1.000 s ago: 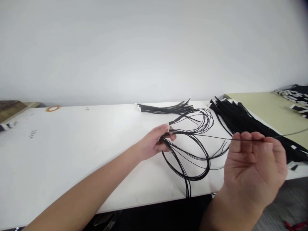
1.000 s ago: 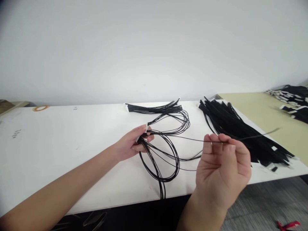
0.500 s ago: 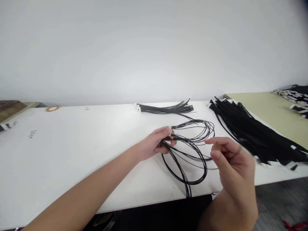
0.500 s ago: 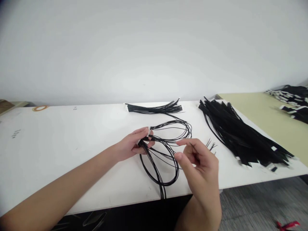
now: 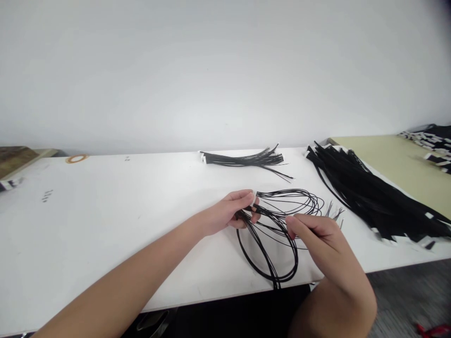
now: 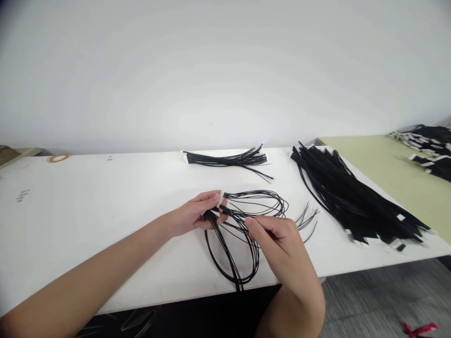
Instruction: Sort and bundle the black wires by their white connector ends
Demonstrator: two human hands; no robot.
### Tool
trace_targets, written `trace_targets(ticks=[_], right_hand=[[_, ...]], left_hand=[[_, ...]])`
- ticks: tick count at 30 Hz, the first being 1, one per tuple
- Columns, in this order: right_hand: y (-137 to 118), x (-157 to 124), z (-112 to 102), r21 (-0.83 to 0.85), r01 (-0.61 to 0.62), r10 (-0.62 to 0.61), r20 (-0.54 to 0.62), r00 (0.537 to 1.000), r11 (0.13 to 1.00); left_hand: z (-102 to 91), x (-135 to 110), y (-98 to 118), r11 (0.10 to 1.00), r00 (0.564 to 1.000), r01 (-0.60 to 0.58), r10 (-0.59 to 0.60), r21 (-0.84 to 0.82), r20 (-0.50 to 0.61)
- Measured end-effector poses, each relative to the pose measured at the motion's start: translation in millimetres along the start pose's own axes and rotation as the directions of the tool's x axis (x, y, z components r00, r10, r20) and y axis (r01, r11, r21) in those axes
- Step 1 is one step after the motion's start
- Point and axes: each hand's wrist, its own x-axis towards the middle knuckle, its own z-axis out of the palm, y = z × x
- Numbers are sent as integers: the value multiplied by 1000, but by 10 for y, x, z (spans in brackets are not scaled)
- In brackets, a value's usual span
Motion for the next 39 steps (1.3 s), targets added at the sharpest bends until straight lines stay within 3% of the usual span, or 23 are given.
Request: trace_targets(ticks=[11, 16, 27, 39], right_hand=[[6, 18, 13, 62, -31, 30, 20, 999, 998], [8, 31, 22, 80, -62, 61, 23, 998, 995], [19, 21, 8, 68, -11, 8, 47, 999, 998], [15, 26, 8, 74, -64, 57, 91, 994, 995]], left_hand=[[11, -21, -4, 998, 998, 11, -15, 70, 56], [14, -14, -3, 998, 998, 17, -20, 63, 53], [9, -16, 7, 999, 995, 36, -36, 3, 94], [9, -11, -1, 999, 992, 43, -44, 15, 114]])
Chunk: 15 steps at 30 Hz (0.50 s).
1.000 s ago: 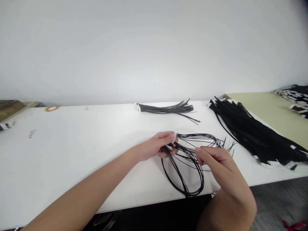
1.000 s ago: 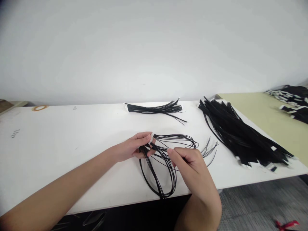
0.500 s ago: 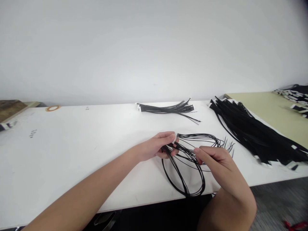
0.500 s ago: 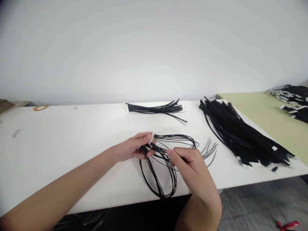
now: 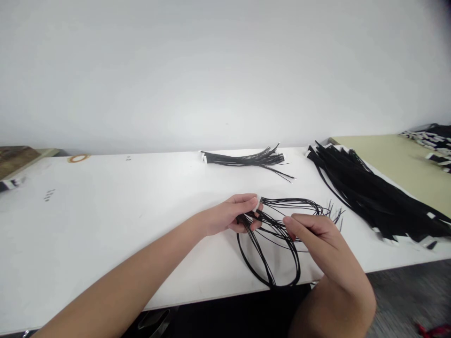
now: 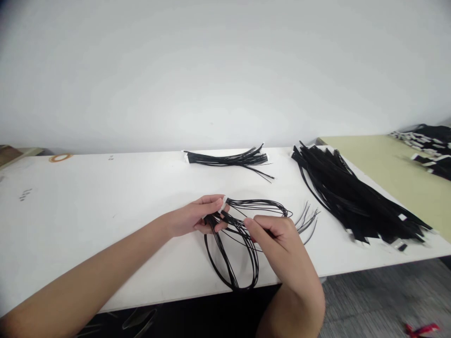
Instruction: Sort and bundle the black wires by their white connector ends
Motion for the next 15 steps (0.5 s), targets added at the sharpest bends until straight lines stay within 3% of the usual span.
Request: trace_targets(ticks=[5, 15], right_hand=[[9, 2, -4, -10, -38, 39, 78, 996, 999], [-46, 25, 54, -71, -47, 48, 14, 999, 996]], left_hand=[[10, -13, 10, 999, 1000, 23, -22, 26, -15], [21, -33, 40, 993, 999, 49, -48, 108, -6]])
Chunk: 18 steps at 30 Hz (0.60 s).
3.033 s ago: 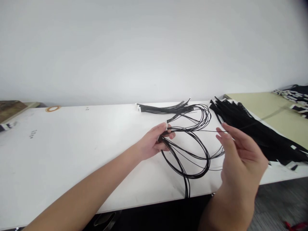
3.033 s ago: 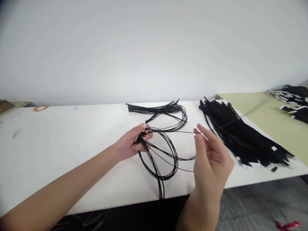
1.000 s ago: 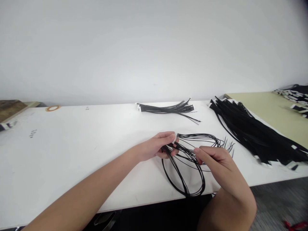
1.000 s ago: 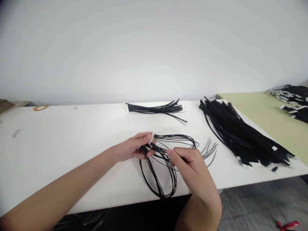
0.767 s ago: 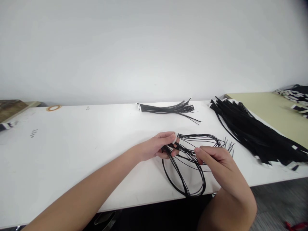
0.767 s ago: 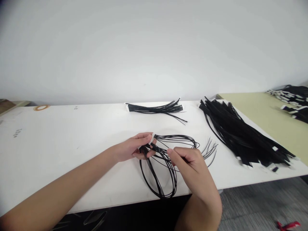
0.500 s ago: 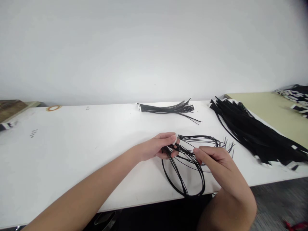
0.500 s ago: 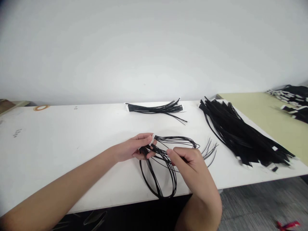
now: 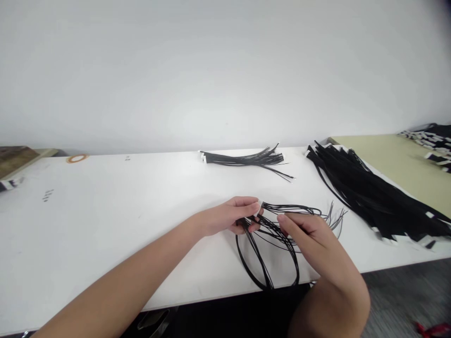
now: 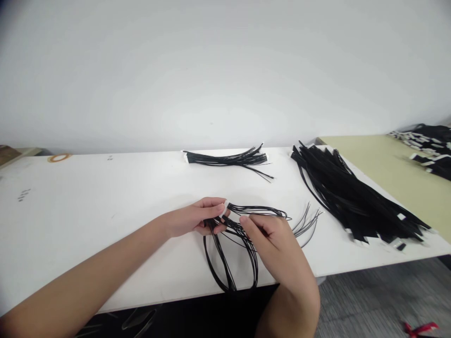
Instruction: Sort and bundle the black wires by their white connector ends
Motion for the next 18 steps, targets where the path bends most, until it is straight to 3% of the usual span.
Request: trace_targets(ticks=[18], right_hand=[[-108, 37, 132, -70, 19, -19, -11, 1000, 997]], left_hand=[[2, -4, -24, 1000, 1000, 18, -18, -2, 15]])
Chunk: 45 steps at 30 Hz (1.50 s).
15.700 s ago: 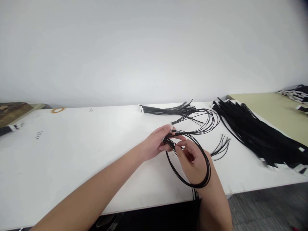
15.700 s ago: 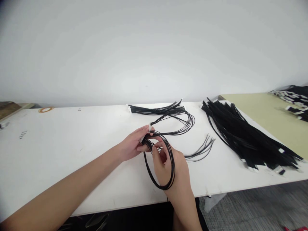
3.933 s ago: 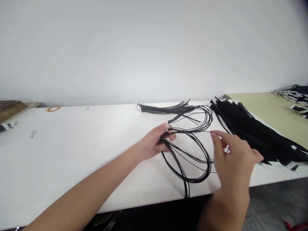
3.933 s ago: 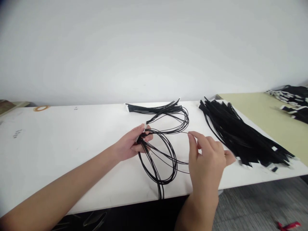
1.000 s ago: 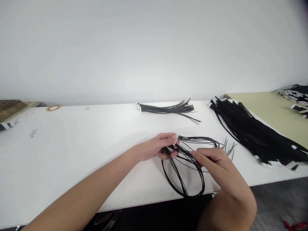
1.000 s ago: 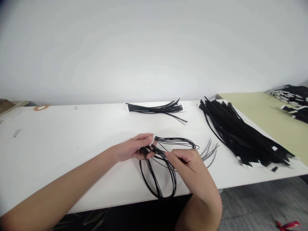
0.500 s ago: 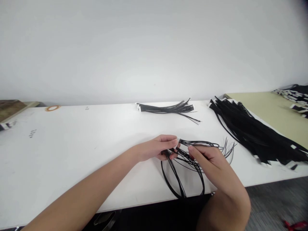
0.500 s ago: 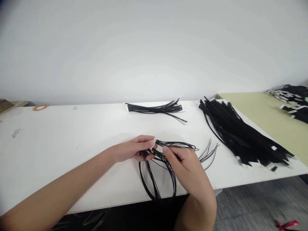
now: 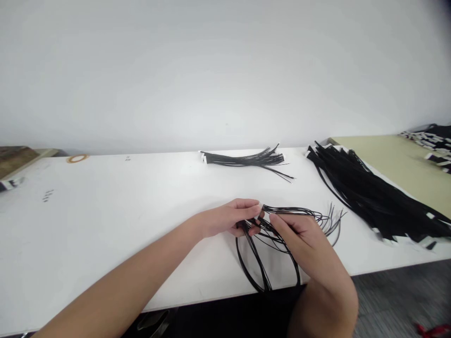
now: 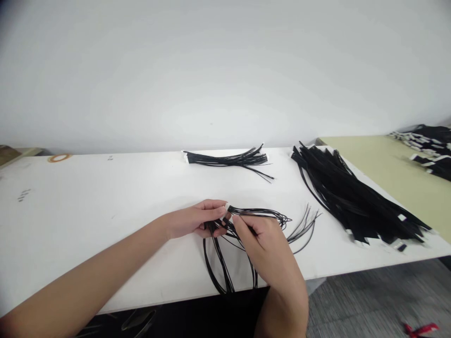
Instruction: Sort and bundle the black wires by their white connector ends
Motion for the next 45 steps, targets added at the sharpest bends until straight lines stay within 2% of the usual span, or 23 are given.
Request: trace_targets(ticks=[5, 7, 9, 11, 14, 16, 17, 18, 19, 22, 23, 24, 26, 30, 34, 40, 45], right_hand=[[-22, 19, 25, -16, 14, -15, -57, 998, 1000], [-25, 7, 26, -32, 9, -14, -148, 989, 999], [-19, -17, 13, -47, 7, -20, -301, 953, 999], [3, -42, -13, -60, 12, -40, -493, 869, 998], [72, -57, -67, -60, 8, -50, -727, 685, 998], [140, -51, -110, -33, -32, -9, -817, 576, 999], [176, -48, -131, -19, -64, 20, -835, 550, 998], [209, -45, -150, -10, -98, 47, -827, 561, 995], [236, -44, -166, -15, -128, 67, -792, 607, 992], [247, -44, -170, -30, -123, 87, -550, 830, 992], [221, -43, -152, -19, -97, 77, -462, 883, 995], [181, -39, -126, -1, -68, 62, -392, 918, 998], [70, -26, -57, 31, -27, 34, -287, 957, 999], [-150, 1, 61, 48, -4, 12, -178, 984, 999], [-212, 6, 85, 46, 12, -8, -105, 994, 999], [-112, 39, 122, -31, 71, -75, -152, 986, 997], [-135, 40, 142, -22, 83, -86, -178, 980, 996]], left_hand=[[-21, 21, -4, 998, 1000, -21, 20, -67, -6], [-31, 30, -6, 995, 1000, -28, 27, -94, -7], [-45, 36, -11, 990, 999, -32, 30, -136, -18], [-65, 41, -19, 981, 998, -44, 37, -191, -42], [-100, 47, -30, 956, 991, -108, 83, -274, -101], [-123, 50, -33, 928, 980, -175, 132, -328, -149], [-133, 50, -32, 911, 973, -206, 152, -357, -173], [-141, 49, -30, 895, 967, -229, 165, -384, -192], [-148, 48, -28, 880, 964, -244, 173, -407, -204], [-152, 42, -18, 860, 958, -267, 189, -435, -214], [-148, 41, -16, 862, 958, -269, 192, -430, -214], [-142, 41, -15, 867, 957, -270, 193, -419, -217], [-126, 41, -15, 881, 956, -269, 194, -390, -222], [-101, 45, -30, 898, 952, -279, 211, -339, -223], [-98, 54, -49, 908, 946, -288, 221, -303, -236], [-94, 61, -56, 909, 949, -286, 226, -303, -218], [-80, 54, -42, 916, 952, -270, 208, -297, -226]])
